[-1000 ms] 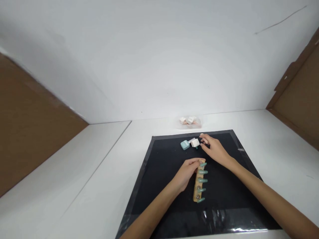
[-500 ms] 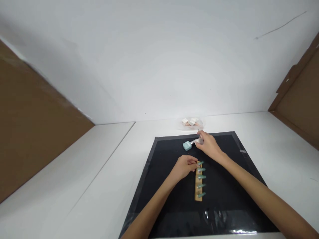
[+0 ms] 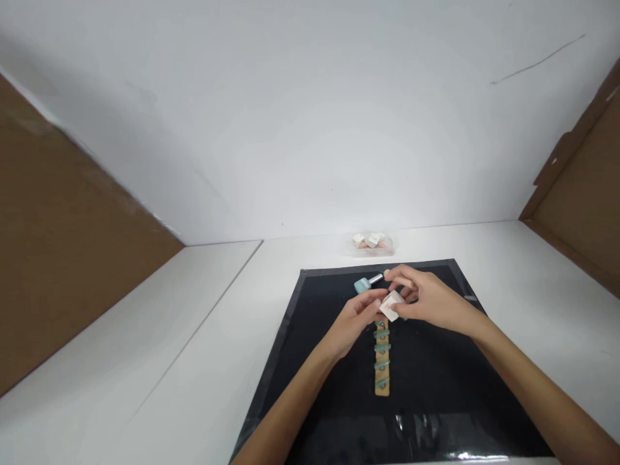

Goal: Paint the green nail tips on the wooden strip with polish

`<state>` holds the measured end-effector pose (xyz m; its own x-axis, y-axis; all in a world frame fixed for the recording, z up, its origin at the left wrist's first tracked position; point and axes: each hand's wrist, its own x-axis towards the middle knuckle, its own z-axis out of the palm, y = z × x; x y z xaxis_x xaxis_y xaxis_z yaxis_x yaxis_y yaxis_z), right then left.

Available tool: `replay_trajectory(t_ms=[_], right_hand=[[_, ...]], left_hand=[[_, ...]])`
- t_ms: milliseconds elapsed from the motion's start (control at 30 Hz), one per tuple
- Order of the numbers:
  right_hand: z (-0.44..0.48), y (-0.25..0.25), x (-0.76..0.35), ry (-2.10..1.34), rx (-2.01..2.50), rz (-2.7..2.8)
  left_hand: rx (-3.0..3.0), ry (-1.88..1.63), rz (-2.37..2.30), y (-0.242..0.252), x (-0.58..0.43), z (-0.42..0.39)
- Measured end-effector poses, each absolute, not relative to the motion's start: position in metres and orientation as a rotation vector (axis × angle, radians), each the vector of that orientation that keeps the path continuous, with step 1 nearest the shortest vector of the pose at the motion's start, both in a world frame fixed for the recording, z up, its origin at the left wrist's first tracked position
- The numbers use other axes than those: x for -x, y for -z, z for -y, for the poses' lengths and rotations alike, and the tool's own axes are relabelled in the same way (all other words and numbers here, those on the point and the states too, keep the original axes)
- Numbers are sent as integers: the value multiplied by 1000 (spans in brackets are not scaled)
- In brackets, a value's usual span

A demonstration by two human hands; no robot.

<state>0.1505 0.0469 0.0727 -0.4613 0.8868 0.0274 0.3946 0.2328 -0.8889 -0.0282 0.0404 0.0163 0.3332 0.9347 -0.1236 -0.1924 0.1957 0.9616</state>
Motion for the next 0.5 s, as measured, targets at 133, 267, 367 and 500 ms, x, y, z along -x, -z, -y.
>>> replay_trajectory(t_ms=[133, 267, 367, 500], right_hand=[[-38, -75, -149, -1202, 1207, 1941], [-38, -69, -151, -1240, 1134, 1833], [-40, -62, -160, -1093, 1069, 1608], [-36, -51, -173, -769, 1072, 1418]], left_hand=[[-987, -919, -800, -18, 28, -36], [-931, -882, -747, -17, 24, -33], [-790, -964, -704, -17, 21, -32], [-641, -1027, -665, -16, 18, -32]])
